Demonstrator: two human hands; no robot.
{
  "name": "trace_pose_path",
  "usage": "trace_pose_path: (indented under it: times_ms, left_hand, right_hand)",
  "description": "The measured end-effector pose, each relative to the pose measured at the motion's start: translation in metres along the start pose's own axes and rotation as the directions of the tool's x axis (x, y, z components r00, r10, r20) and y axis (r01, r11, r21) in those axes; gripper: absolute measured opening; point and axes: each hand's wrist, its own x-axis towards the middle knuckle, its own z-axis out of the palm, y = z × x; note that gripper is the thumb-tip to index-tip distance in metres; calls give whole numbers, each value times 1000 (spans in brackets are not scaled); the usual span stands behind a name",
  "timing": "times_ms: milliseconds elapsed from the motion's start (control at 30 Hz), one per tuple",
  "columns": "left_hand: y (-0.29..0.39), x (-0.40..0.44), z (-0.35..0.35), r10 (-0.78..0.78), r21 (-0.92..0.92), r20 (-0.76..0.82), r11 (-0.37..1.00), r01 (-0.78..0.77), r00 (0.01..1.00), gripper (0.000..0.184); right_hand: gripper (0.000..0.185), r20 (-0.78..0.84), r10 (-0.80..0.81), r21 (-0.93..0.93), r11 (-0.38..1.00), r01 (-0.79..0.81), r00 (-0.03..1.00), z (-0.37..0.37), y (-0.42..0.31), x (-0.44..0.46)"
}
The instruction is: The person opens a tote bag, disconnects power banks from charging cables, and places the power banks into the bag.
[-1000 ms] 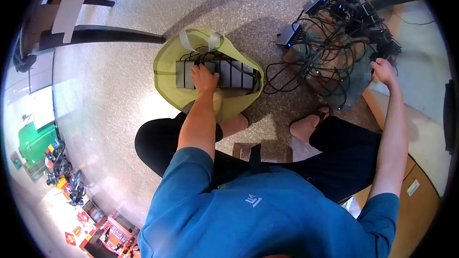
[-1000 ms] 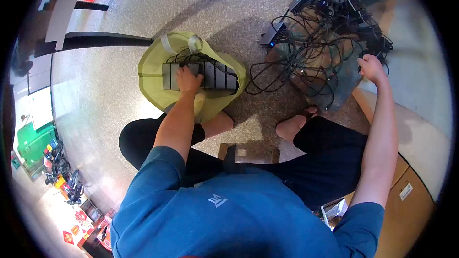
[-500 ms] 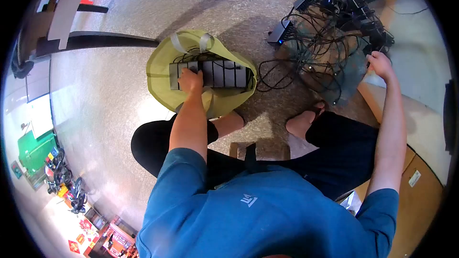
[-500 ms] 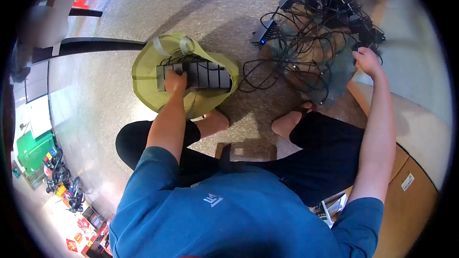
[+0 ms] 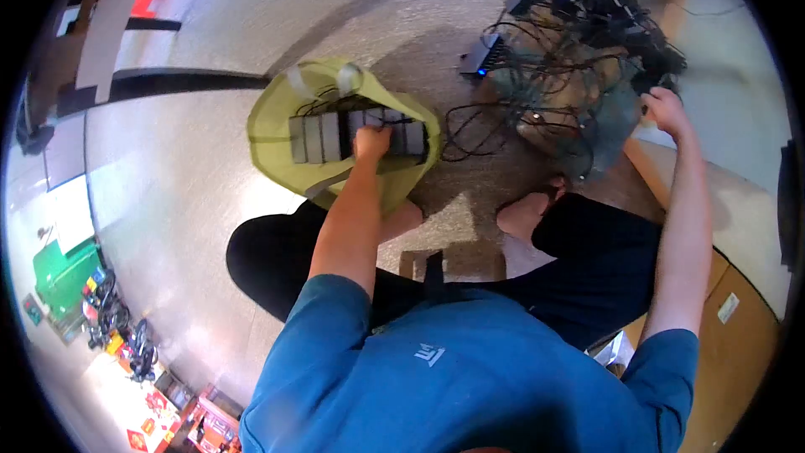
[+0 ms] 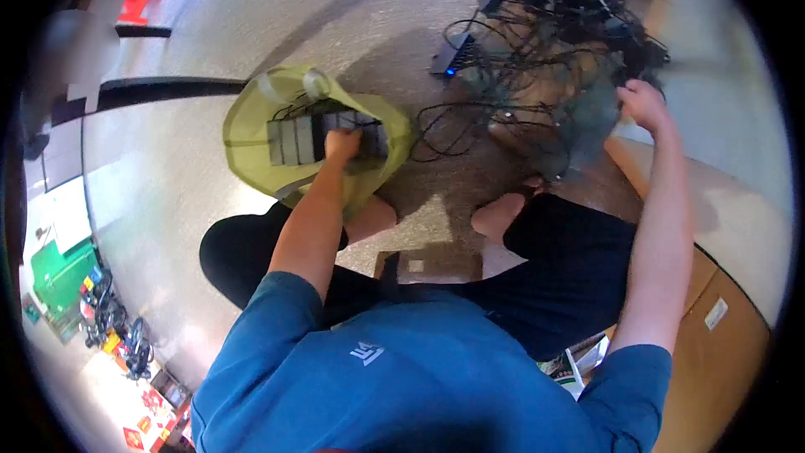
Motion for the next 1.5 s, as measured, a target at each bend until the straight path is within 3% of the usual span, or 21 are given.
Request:
trace_pose_path:
  times_ms: [67, 100, 133, 167, 200, 233, 267, 300, 333, 400, 433, 567, 667, 800, 900, 1000, 1067, 1100, 1200, 1400, 1500]
  left_hand:
    - [29, -10, 3, -62, -224, 170, 970, 99, 983, 35]
    - [14, 12, 17, -66, -447, 267, 876, 184, 962, 35]
    - [15, 20, 14, 243, -4, 289, 968, -253, 926, 36]
    - [17, 28, 11, 528, 431, 284, 675, -598, 800, 37]
    - [30, 25, 4, 305, -235, 339, 943, -233, 890, 34]
    - [44, 19, -4, 63, -761, 373, 592, 266, 926, 32]
    - [58, 19, -6, 109, -690, 385, 694, 207, 917, 32]
    - [51, 41, -6, 188, -314, 396, 947, -60, 899, 32]
    - [49, 54, -6, 291, 33, 413, 942, -333, 863, 32]
    - [46, 73, -10, 499, 562, 461, 476, -676, 734, 32]
    - [13, 107, 3, 559, 695, 464, 250, -674, 687, 35]
    - [26, 78, -3, 329, 815, 379, 323, -480, 865, 49]
    - [27, 76, 2, 149, 659, 198, 711, -244, 969, 51]
    - [20, 74, 13, 208, 709, 212, 639, -297, 955, 51]
    - [37, 30, 3, 360, 650, 176, 656, -383, 916, 50]
    - [54, -1, -17, 416, 529, 218, 710, -465, 883, 50]
    - [35, 3, -12, 500, 534, 323, 604, -591, 803, 52]
    - [12, 16, -8, 723, 585, 317, 361, -727, 614, 46]
    - [86, -67, -60, 207, 437, 291, 840, -322, 934, 38]
    - [146, -171, -115, 589, 523, 156, 632, -572, 793, 33]
    - [195, -240, -116, 657, 271, 178, 683, -678, 732, 30]
  right_hand:
    - [31, 98, 104, -2, 995, -104, 990, -11, -22, -11]
    - [32, 67, -8, -120, 993, 16, 998, -8, -16, -7]
    - [34, 49, -109, -249, 961, 118, 993, -5, -3, -3]
    - [37, 114, -123, -250, 957, 149, 986, -6, -5, -5]
    - [36, 90, -48, -248, 966, 69, 995, -3, -8, -8]
    - [35, 115, -81, -274, 955, 110, 990, 12, 3, 4]
    - [36, 87, -45, -300, 951, 69, 995, 13, -4, -5]
    - [37, 121, -20, -267, 962, 52, 992, 20, 2, -3]
    - [38, 155, -15, -255, 965, 55, 988, 27, 1, -5]
    - [35, 61, 59, -214, 976, -44, 996, 44, 13, -4]
    - [32, 1, 77, -178, 981, -75, 997, 53, 20, -2]
    - [30, -92, 98, -187, 976, -114, 991, 53, 23, -3]
    - [36, -243, 284, -76, 948, -311, 927, 31, 13, -4]
    - [43, -655, 281, -28, 919, -394, 701, 10, 11, 8]
    - [41, -719, 48, -207, 938, -279, 693, 19, 37, 34]
    - [49, -457, 216, -135, 942, -308, 863, 7, 16, 30]
    - [51, -440, 223, -73, 956, -283, 870, 9, 19, 29]
    - [52, -434, 225, -46, 961, -271, 872, 7, 20, 26]
    - [53, -351, 195, -71, 970, -234, 916, -2, 9, -1]
    - [62, -56, -164, -81, 984, 159, 985, -38, -29, -53]
    - [64, 79, -261, 91, 963, 253, 962, -38, -64, -80]
